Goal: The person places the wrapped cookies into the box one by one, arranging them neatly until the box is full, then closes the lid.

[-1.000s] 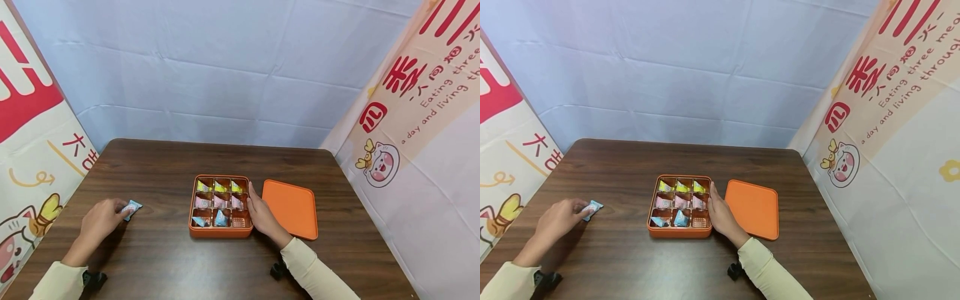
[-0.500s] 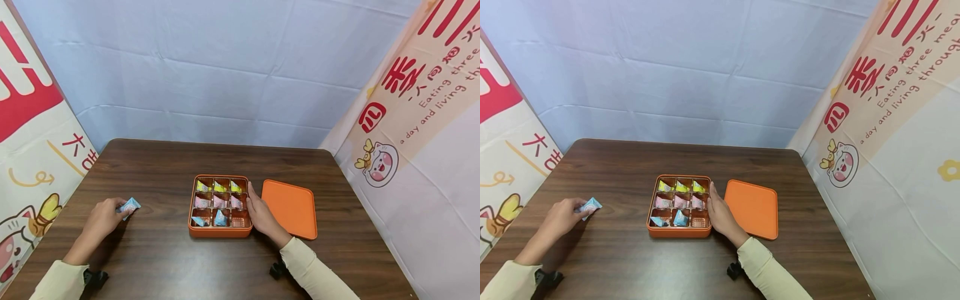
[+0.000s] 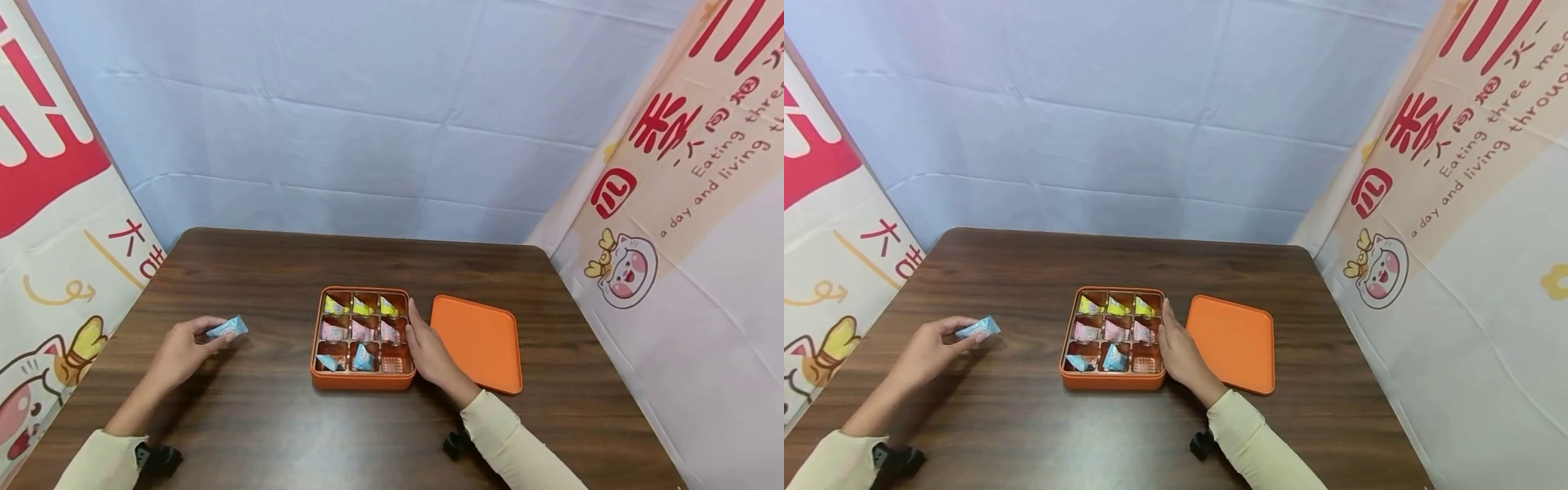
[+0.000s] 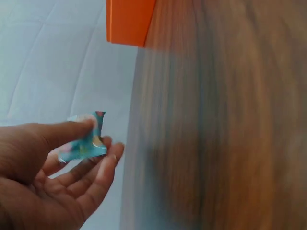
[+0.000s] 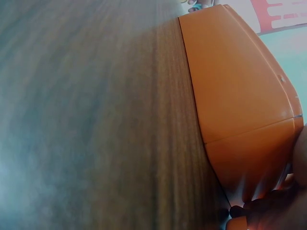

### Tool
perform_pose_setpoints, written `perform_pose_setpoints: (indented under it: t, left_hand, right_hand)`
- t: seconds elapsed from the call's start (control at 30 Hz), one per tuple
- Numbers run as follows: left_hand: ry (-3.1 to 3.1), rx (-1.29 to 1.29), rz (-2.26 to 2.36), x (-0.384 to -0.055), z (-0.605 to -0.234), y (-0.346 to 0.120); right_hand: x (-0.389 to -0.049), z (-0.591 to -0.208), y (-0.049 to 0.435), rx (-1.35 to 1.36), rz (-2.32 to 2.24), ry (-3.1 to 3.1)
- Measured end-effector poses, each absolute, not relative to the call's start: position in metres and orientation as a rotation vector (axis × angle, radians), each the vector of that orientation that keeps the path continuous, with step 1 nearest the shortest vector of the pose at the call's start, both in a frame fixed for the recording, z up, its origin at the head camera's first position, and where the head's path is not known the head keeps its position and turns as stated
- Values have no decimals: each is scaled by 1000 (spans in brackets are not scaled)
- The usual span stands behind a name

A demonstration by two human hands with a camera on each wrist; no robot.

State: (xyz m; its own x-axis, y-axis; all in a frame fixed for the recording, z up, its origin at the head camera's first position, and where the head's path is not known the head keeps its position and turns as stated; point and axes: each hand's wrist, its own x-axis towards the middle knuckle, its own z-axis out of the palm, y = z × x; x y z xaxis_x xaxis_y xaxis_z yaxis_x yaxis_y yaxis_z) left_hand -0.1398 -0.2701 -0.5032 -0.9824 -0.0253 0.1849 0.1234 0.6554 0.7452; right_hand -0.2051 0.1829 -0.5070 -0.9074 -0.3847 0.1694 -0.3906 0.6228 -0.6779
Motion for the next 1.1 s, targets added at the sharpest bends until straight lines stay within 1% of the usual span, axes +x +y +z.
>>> perform_pose_setpoints:
  t: [0.4,0.6,0.93,1.1]
  left_hand:
    - [-2477,-103,-2132,-140,-508,-256]
    - [-2401,-65,-2365,-143,-509,-253]
    - [-1907,-365,-2969,-142,-509,-256]
    - [-1890,-320,-3016,-142,-508,-254]
  right_hand:
    - [-203,-509,184,667,1186,-2813]
    - [-203,-509,185,652,1183,-2817]
    - [-204,-510,184,656,1187,-2816]
    - [-205,-509,183,657,1185,-2805]
